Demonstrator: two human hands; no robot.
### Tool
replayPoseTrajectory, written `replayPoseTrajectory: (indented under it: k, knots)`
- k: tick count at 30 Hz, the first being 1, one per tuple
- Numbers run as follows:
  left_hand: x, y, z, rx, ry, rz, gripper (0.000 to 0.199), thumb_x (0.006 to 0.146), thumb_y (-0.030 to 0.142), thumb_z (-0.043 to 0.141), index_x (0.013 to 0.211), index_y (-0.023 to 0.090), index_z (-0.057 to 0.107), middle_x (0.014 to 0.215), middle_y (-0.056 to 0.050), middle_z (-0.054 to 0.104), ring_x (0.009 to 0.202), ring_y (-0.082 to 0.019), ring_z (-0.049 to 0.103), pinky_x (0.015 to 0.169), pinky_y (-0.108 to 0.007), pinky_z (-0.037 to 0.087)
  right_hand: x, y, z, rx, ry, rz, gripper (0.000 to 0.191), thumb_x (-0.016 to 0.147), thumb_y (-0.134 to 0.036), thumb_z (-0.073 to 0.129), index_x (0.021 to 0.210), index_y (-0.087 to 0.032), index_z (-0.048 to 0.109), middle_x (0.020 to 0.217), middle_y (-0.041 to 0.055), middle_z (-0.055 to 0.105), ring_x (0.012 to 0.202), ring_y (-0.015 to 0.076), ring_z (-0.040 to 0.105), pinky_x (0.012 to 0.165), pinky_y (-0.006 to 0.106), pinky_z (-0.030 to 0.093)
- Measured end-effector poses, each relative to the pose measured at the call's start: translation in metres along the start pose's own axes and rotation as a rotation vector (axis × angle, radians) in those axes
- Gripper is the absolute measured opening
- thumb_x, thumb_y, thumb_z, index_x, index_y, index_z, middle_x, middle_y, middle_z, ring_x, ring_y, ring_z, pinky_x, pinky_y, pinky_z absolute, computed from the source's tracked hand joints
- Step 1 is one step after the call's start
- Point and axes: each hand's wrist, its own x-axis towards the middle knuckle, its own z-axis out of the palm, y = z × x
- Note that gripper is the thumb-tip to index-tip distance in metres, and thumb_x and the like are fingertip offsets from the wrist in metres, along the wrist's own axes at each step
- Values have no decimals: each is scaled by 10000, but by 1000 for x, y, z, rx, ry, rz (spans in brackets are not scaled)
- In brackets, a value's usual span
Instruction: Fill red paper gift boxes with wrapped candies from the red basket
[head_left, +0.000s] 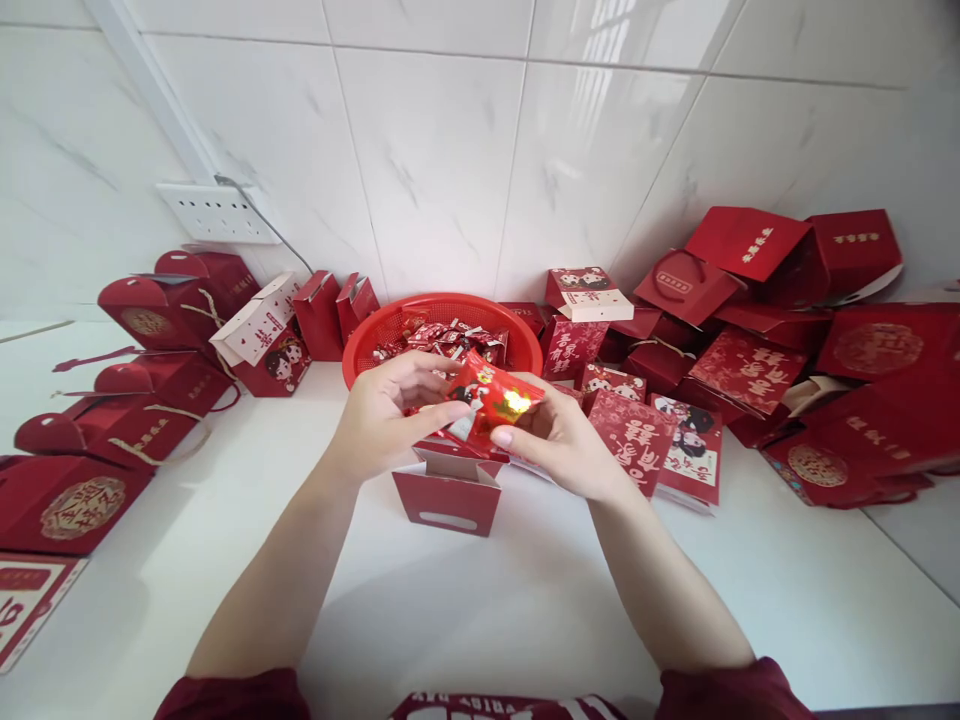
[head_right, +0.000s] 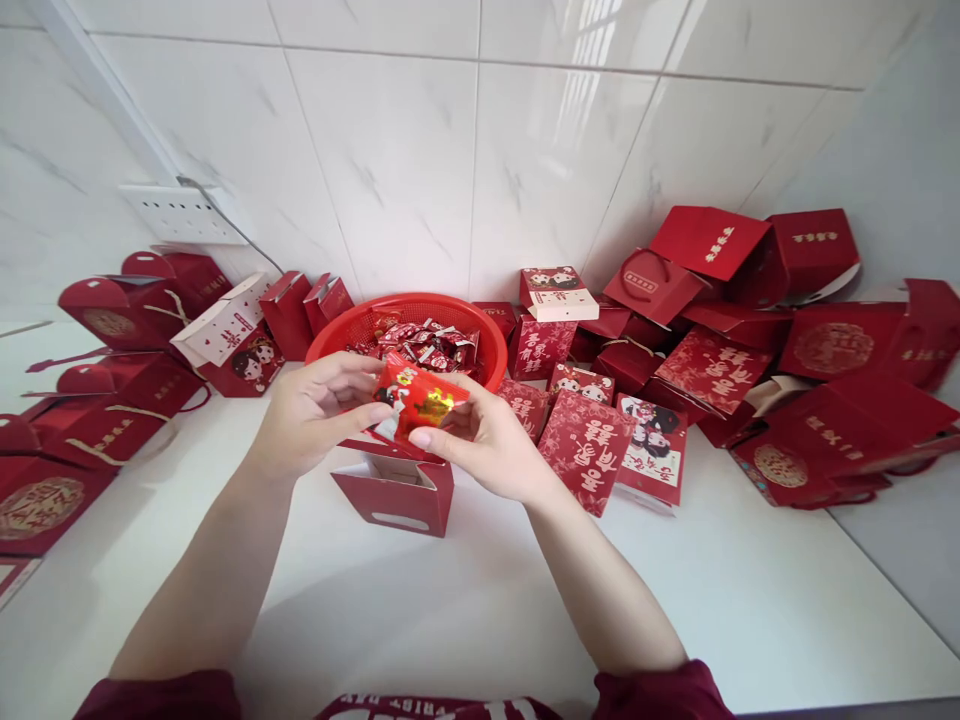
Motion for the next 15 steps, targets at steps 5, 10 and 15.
replayPoseTrajectory:
  k: [5,10,15]
  knots:
    - [-14,-4,-14,33,-142,195,48,878,232,620,878,208,578,1280,-76,611,1168,-252,606,975,-409,532,-5,-7,-1,3,89,-20,430,912,-441,629,1280,-270,486,1244,70,669,1102,212,667,938,386,571]
    - [-20,-5,-39,390,-575,149,182,855,197,565,818,218,742,1334,-83,590,1284,-308,521,1096,-460,428,-12,-17,-9,-112,212,-38,396,973,-488,489,1320,-307,433,1311,76,618,1111,221,657,877,377,594]
    - [-17,-16,-32,348,-523,31,250,924,272,513,1047,226,725,1119,-77,701,1041,-239,661,911,-345,545,-20,-24,-3,-180,111,-78,384,972,-467,512,1322,-323,446,1265,60,629,1070,213,658,860,359,590]
